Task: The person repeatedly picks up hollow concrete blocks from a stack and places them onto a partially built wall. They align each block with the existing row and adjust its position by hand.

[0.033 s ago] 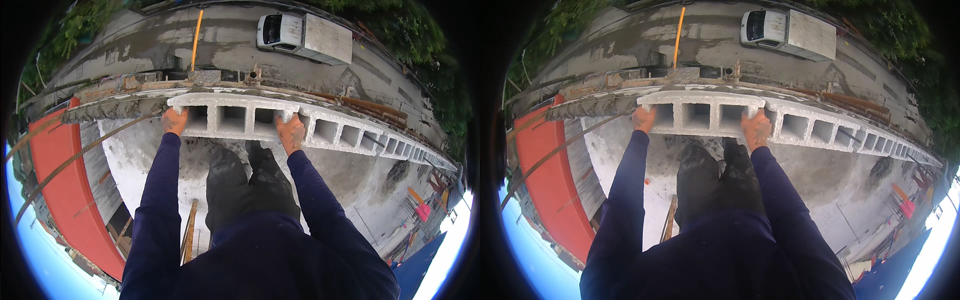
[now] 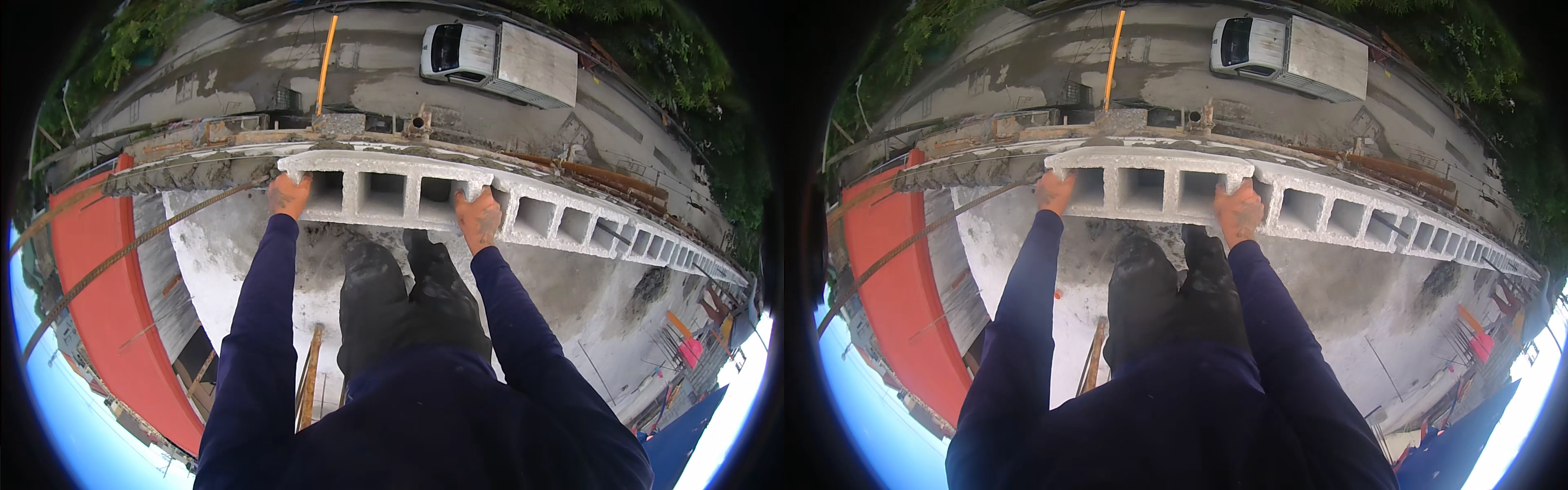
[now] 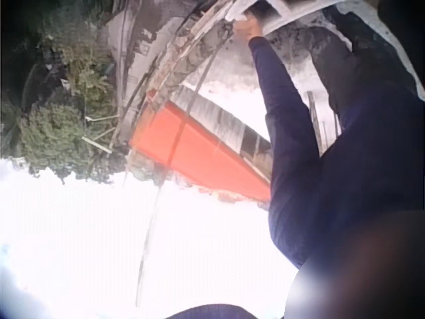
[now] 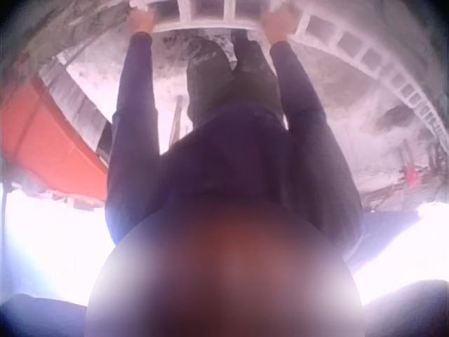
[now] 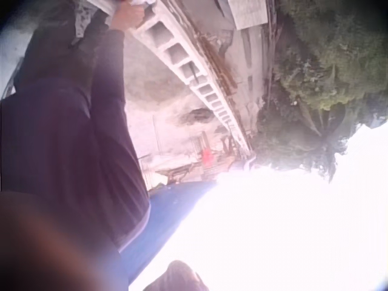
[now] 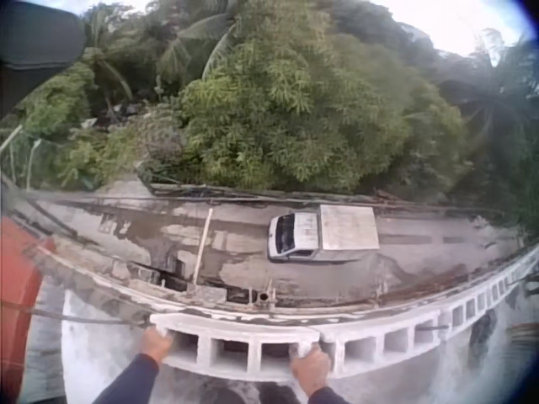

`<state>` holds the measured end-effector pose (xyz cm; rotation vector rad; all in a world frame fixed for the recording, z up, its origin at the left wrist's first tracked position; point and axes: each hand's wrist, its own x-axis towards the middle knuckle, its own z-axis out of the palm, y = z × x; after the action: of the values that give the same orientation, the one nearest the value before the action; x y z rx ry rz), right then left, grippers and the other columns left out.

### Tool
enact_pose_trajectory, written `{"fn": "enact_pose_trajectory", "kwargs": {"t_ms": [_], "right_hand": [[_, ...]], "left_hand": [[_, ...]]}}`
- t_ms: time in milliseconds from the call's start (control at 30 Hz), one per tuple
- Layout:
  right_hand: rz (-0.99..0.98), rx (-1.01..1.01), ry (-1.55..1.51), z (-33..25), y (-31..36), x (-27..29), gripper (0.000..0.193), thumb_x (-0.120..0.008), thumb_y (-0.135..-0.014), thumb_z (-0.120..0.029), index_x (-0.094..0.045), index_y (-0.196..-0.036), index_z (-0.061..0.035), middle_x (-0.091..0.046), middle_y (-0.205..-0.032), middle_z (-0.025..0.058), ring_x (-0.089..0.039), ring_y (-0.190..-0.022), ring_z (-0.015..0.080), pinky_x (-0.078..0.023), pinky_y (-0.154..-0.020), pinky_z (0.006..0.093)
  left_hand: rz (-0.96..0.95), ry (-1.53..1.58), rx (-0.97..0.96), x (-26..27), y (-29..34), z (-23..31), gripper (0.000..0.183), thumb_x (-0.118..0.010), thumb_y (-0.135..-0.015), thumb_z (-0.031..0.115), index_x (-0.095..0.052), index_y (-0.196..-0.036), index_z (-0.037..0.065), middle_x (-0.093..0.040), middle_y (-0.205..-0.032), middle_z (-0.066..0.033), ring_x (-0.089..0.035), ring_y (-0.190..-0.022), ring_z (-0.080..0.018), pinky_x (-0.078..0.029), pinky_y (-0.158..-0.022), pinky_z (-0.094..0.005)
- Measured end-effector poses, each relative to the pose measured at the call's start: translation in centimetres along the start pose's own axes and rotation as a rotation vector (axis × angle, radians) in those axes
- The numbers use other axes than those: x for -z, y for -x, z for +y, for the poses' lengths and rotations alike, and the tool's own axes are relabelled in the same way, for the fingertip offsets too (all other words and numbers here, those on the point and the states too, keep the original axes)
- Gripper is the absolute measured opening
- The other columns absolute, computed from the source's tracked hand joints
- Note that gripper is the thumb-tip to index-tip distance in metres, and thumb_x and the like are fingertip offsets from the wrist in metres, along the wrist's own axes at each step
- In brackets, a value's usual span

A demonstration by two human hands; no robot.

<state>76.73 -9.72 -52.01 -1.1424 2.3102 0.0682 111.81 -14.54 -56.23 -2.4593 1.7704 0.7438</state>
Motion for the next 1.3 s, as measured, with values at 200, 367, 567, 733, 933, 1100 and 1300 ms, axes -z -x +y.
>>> {"fn": "enact_pose_trajectory", "kwargs": {"t_ms": [200,367,567,733,933,1100,1300], "right_hand": [[0.060,0.019,-0.010,-0.5,-0.2,-0.4,0.047,-0.066,-0.074,-0.036,-0.056,-0.096,0.0042,-0.064,-0.082,0.0258,-0.063,-0.080,0.0418,-0.049,-0.074,0.0463],[0.097,0.044,-0.025,-0.3,-0.2,-0.5,0.048,-0.067,-0.073,-0.037,-0.056,-0.095,0.0041,-0.064,-0.081,0.0258,-0.063,-0.080,0.0423,-0.049,-0.073,0.0463],[0.124,0.014,-0.006,-0.4,0.0,-0.7,0.046,-0.068,-0.073,-0.036,-0.056,-0.094,0.0038,-0.064,-0.081,0.0263,-0.063,-0.080,0.0420,-0.049,-0.073,0.0471],[0.066,0.005,-0.061,-0.8,0.2,-0.3,0.046,-0.068,-0.073,-0.037,-0.058,-0.092,0.0035,-0.064,-0.079,0.0250,-0.063,-0.079,0.0412,-0.050,-0.072,0.0458],[0.022,-0.001,-0.070,-0.4,-0.4,-0.1,0.049,-0.068,-0.072,-0.040,-0.059,-0.093,0.0035,-0.065,-0.081,0.0233,-0.064,-0.079,0.0394,-0.050,-0.074,0.0434],[0.043,-0.037,-0.055,-0.2,-0.4,-0.4,0.049,-0.067,-0.074,-0.040,-0.059,-0.092,0.0048,-0.064,-0.079,0.0243,-0.064,-0.078,0.0396,-0.050,-0.073,0.0441],[0.073,-0.040,-0.035,-0.5,-0.2,-0.6,0.049,-0.066,-0.075,-0.041,-0.060,-0.088,0.0055,-0.064,-0.074,0.0253,-0.064,-0.075,0.0411,-0.049,-0.072,0.0466]], "left_hand": [[0.026,-0.077,0.043,0.3,-0.3,0.0,0.044,-0.067,-0.071,0.038,-0.063,-0.086,-0.003,-0.063,-0.087,-0.0247,-0.059,-0.087,-0.0412,-0.046,-0.076,-0.0463],[0.028,-0.007,0.048,0.2,-0.4,-0.2,0.035,-0.067,-0.071,0.034,-0.065,-0.081,0.000,-0.064,-0.085,-0.0215,-0.060,-0.084,-0.0394,-0.046,-0.075,-0.0452],[-0.035,0.021,0.013,-0.2,-0.8,-0.7,0.042,-0.066,-0.073,0.037,-0.064,-0.087,-0.003,-0.063,-0.087,-0.0236,-0.059,-0.087,-0.0401,-0.046,-0.077,-0.0450],[0.046,-0.013,0.014,0.3,-0.5,-0.1,0.052,-0.065,-0.075,0.042,-0.063,-0.088,-0.008,-0.063,-0.088,-0.0268,-0.060,-0.089,-0.0404,-0.047,-0.079,-0.0442],[-0.016,0.139,-0.049,1.8,0.3,0.9,0.035,-0.064,-0.075,0.030,-0.064,-0.099,0.005,-0.065,-0.094,-0.0201,-0.060,-0.092,-0.0377,-0.046,-0.078,-0.0442],[-0.025,0.036,-0.064,1.6,-0.2,0.4,0.034,-0.065,-0.074,0.028,-0.064,-0.099,0.005,-0.065,-0.093,-0.0201,-0.059,-0.091,-0.0382,-0.046,-0.079,-0.0433],[0.025,0.054,-0.130,0.6,-0.1,-0.9,0.035,-0.065,-0.073,0.030,-0.063,-0.092,0.000,-0.065,-0.089,-0.0212,-0.060,-0.088,-0.0400,-0.046,-0.078,-0.0455]]}}
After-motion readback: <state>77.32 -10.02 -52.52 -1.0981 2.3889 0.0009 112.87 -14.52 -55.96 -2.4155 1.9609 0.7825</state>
